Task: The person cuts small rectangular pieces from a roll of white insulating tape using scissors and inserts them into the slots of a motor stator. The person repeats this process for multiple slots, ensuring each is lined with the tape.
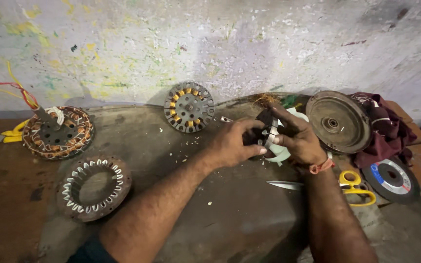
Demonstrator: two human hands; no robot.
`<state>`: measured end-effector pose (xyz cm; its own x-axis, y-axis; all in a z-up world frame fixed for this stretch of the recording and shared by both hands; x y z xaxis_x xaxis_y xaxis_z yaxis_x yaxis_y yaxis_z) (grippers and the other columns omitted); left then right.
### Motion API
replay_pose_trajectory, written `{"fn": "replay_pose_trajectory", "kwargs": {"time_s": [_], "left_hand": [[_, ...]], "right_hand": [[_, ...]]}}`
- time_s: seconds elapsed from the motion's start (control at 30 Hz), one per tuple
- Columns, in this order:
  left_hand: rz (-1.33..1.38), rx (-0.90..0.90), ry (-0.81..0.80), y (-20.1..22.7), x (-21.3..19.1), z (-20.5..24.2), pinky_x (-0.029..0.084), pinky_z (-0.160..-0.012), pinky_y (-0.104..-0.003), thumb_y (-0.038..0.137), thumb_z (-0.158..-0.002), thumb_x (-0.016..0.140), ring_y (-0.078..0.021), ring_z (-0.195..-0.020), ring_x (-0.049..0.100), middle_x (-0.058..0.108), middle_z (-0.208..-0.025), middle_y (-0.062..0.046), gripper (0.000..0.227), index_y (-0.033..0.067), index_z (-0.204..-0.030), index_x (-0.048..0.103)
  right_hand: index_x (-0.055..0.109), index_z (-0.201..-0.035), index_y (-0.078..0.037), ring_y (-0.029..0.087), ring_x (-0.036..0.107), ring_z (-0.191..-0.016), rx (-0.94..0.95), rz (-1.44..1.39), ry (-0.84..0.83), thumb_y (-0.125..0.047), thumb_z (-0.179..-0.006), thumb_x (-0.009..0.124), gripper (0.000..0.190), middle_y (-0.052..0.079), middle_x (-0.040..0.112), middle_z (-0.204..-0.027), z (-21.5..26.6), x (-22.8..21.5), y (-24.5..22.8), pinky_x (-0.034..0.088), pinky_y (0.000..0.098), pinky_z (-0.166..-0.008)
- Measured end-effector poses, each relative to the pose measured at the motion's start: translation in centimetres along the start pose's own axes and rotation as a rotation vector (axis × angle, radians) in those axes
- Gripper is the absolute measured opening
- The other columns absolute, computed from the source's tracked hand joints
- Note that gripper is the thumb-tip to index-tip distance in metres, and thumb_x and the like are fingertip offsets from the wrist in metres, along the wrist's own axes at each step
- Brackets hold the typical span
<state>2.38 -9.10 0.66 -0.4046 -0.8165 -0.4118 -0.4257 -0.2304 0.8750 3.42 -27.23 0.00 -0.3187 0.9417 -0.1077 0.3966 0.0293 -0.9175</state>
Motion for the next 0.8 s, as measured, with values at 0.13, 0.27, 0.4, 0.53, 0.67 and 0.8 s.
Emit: {"fn": "replay_pose_trajectory", "kwargs": {"time_s": [0.13, 0.27, 0.4, 0.53, 0.67, 0.8], "left_hand": [[-0.013, 0.105, 0.048, 0.6, -0.4, -0.1, 0.057, -0.100, -0.037, 0.032, -0.078, 0.086, -0.0229, -0.113, 0.070, 0.069, -0.126, -0.011, 0.060, 0.0079, -0.129, 0.065], [-0.004, 0.011, 0.009, -0.3, -0.1, -0.3, 0.056, -0.101, -0.039, 0.034, -0.077, 0.086, -0.0225, -0.115, 0.068, 0.068, -0.127, -0.009, 0.061, 0.0119, -0.130, 0.065], [-0.030, -0.003, 0.003, -0.5, -0.3, -0.3, 0.053, -0.103, -0.041, 0.035, -0.076, 0.087, -0.0228, -0.117, 0.067, 0.069, -0.126, -0.008, 0.060, 0.0150, -0.128, 0.066], [0.011, 0.024, -0.004, -0.6, -0.2, -0.5, 0.054, -0.106, -0.041, 0.036, -0.075, 0.086, -0.0232, -0.118, 0.069, 0.071, -0.126, -0.008, 0.058, 0.0159, -0.127, 0.068], [-0.013, 0.082, 0.029, -0.6, -0.5, -0.5, 0.049, -0.109, -0.044, 0.035, -0.076, 0.088, -0.0253, -0.125, 0.062, 0.066, -0.133, -0.009, 0.059, 0.0149, -0.127, 0.068], [0.001, 0.062, 0.012, -0.8, -0.4, -0.7, 0.049, -0.109, -0.043, 0.036, -0.076, 0.088, -0.0252, -0.124, 0.064, 0.067, -0.131, -0.008, 0.059, 0.0154, -0.128, 0.067]], "right_hand": [[0.052, -0.151, -0.003, 0.022, 0.051, -0.141, 0.032, -0.070, 0.031, 0.011, -0.083, 0.072, 0.072, 0.014, 0.048, -0.160, -0.1, 0.0, 0.7, 0.042, 0.0403, -0.117], [0.054, -0.148, -0.003, 0.024, 0.052, -0.142, -0.003, -0.107, 0.035, 0.010, -0.085, 0.072, 0.067, 0.014, 0.048, -0.162, -0.3, 0.3, 0.7, 0.047, 0.0403, -0.116], [0.055, -0.146, -0.003, 0.024, 0.052, -0.142, -0.007, -0.050, 0.058, 0.010, -0.084, 0.072, 0.065, 0.014, 0.049, -0.160, -0.4, 0.2, 0.7, 0.047, 0.0396, -0.116], [0.058, -0.143, -0.003, 0.025, 0.053, -0.142, -0.036, -0.086, 0.063, 0.010, -0.084, 0.073, 0.062, 0.015, 0.049, -0.159, -0.3, 0.1, 0.7, 0.047, 0.0402, -0.117], [0.060, -0.140, -0.003, 0.025, 0.055, -0.139, -0.038, -0.101, 0.071, 0.010, -0.085, 0.073, 0.059, 0.015, 0.051, -0.158, -0.5, 0.1, 0.9, 0.050, 0.0415, -0.115], [0.060, -0.138, -0.003, 0.025, 0.055, -0.141, -0.039, -0.098, 0.065, 0.010, -0.085, 0.073, 0.056, 0.014, 0.051, -0.158, -0.5, 0.1, 0.8, 0.051, 0.0414, -0.114]]}}
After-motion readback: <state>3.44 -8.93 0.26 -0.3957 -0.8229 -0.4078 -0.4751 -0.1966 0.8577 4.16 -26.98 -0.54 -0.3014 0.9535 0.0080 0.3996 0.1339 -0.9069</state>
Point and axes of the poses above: each hand's wrist, its own z-axis away from the middle knuckle, its own x-axis out of the palm, y = z × x, the point moved 8 cm from there along -z, towards the middle knuckle
